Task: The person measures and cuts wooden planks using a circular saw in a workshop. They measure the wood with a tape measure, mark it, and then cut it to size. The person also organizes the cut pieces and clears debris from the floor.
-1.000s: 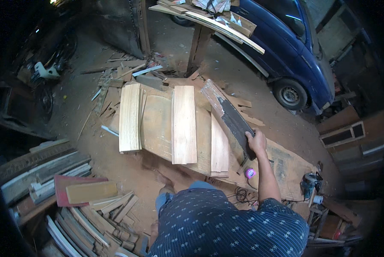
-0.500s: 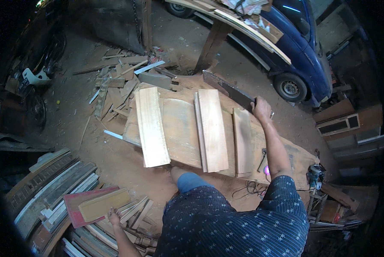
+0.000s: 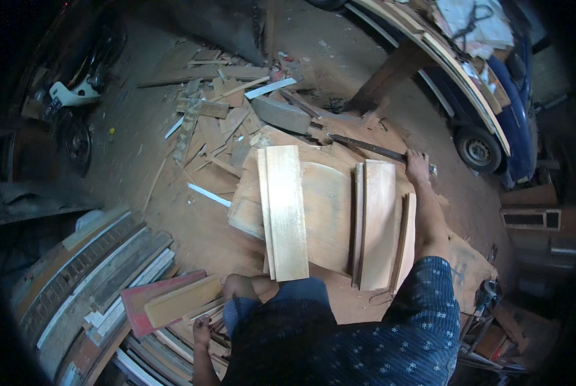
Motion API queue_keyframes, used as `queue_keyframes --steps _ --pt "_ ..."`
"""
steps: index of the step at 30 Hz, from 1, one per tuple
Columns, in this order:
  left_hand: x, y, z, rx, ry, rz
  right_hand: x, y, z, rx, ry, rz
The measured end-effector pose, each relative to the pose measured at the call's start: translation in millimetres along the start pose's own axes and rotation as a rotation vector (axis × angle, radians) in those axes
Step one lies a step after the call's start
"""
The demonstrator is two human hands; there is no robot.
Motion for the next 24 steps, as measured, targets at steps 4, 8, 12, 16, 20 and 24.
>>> queue_keyframes --steps 4,8,12,16,20,24 --pt "59 -21 -28 0.024 -0.137 0.059 -13 -21 14 -0.044 0.049 0.062" --pt "122 -64 -40 -0.059 -0.129 0.203 -39 -14 -8 0.055 0.136 0.167" --pt "149 -120 -44 -0.124 -0.2 0.189 -110 1 -66 0.117 -0.138 0.266" --pt "168 -177 -51 -0.203 -0.078 0.265 -206 39 -121 0.336 -0.453 0.207" --pt "186 -241 -97 -0.269 -0.176 0.163 -316 93 -149 0.368 -0.845 0.32" --pt "196 -349 -201 -0.181 -0.061 0.138 -432 129 -148 0.405 -0.927 0.386"
Point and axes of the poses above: each hand's wrist, its own y-axis away from the middle knuckle, its own z-axis out of the palm, x = y × z, the point moved 10 cm from there along -y, towards the middle knuckle, and after that the axes turned 5 degrees about x, right-handed, at the moved point
